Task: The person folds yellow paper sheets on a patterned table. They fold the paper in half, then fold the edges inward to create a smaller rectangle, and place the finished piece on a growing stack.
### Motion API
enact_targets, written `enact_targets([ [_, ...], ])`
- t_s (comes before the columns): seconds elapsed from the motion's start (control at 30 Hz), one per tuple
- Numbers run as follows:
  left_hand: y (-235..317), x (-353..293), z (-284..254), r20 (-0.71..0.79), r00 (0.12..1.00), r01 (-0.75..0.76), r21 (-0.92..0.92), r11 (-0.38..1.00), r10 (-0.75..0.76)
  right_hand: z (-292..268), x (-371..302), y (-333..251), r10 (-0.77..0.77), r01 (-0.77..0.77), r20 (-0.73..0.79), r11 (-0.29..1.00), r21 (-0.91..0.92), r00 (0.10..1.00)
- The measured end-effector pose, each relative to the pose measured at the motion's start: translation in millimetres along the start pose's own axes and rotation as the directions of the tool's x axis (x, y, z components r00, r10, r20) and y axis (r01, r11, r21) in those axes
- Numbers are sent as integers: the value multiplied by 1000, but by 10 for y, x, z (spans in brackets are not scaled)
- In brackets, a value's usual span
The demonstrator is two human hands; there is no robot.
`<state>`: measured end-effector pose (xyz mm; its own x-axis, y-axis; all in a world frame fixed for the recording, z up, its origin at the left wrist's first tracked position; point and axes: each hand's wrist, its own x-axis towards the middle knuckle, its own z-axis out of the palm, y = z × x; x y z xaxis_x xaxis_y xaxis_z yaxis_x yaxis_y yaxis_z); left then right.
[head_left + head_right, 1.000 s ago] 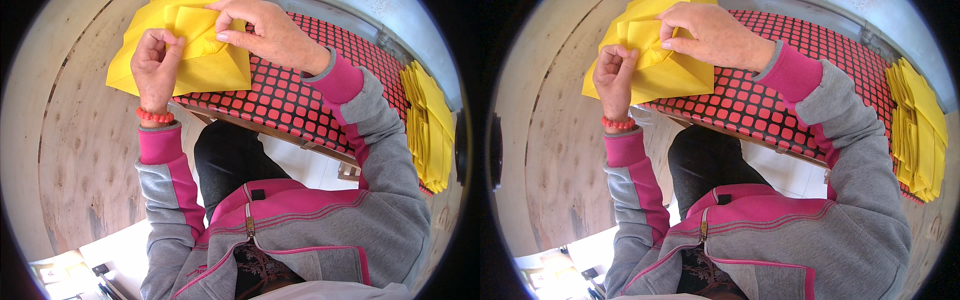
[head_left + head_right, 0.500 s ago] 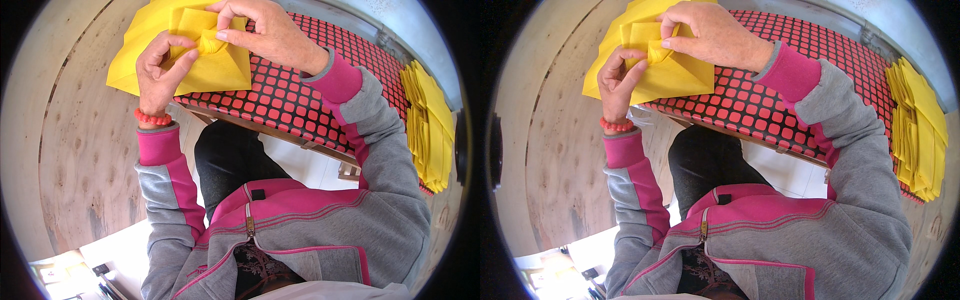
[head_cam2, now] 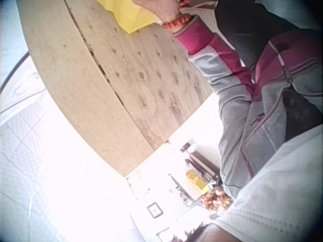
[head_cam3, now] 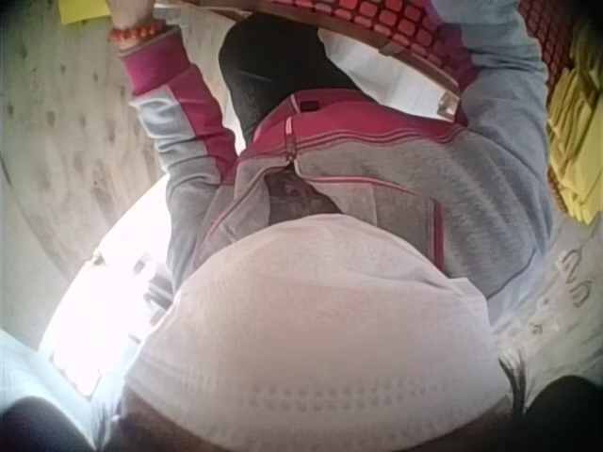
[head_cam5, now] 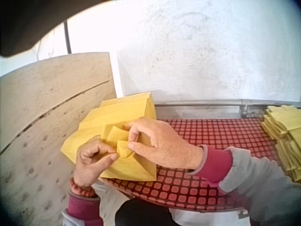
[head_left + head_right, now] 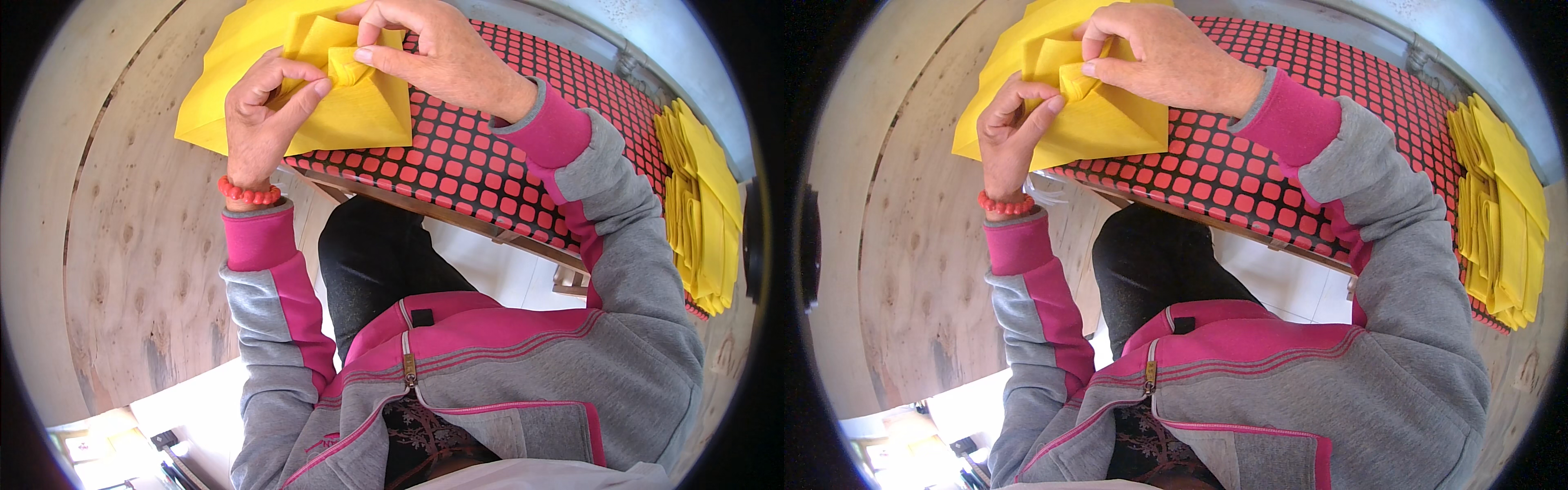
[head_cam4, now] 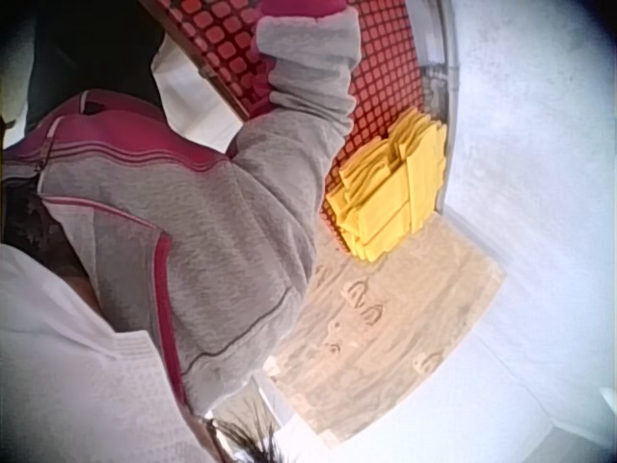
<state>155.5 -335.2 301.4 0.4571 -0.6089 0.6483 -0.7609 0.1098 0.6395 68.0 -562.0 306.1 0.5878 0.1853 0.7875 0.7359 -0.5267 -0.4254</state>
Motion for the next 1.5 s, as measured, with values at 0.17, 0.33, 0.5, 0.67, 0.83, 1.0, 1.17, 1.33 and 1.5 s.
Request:
enact_targets([
  [0.17, -3, 1, -1, -9, 1000, 12, -30, 999, -12, -1, 4, -6, 44, -44, 7, 998, 44, 999],
  [0.33, -13, 10, -3, -2, 1000, 2, -17, 1000, -2, -14, -2, 9, -15, 18, 45, 998, -57, 999],
  [0.5, -8, 6, 0, -6, 1000, -2, -2, 1000, 2, -4, 8, 37, -76, 78, 34, 994, -75, 997],
  [0.67, 18, 9, 20, -18, 1000, 12, -43, 999, -13, 8, 3, 31, -92, 94, 23, 989, -114, 996],
  [0.83, 27, 10, 65, -41, 999, -11, -1, 1000, 11, 30, -11, 19, -58, 56, -40, 997, -54, 998],
  [1.0, -26, 18, 96, -127, 990, 53, -16, 998, -55, 56, -8, -2, -42, 36, -85, 997, -71, 996],
  [1.17, -98, 51, 76, -204, 976, 71, -37, 997, -77, 0, 24, -160, -32, 21, -207, 998, -59, 978],
  [1.33, -192, 54, 14, -247, 964, 96, -25, 995, -100, -104, -341, -687, 61, -52, 119, 996, -73, 991],
  [1.5, -276, 97, -2, -187, 979, -113, -144, 983, 85, 201, -1383, -1312, 155, -352, 666, 920, 171, 730],
])
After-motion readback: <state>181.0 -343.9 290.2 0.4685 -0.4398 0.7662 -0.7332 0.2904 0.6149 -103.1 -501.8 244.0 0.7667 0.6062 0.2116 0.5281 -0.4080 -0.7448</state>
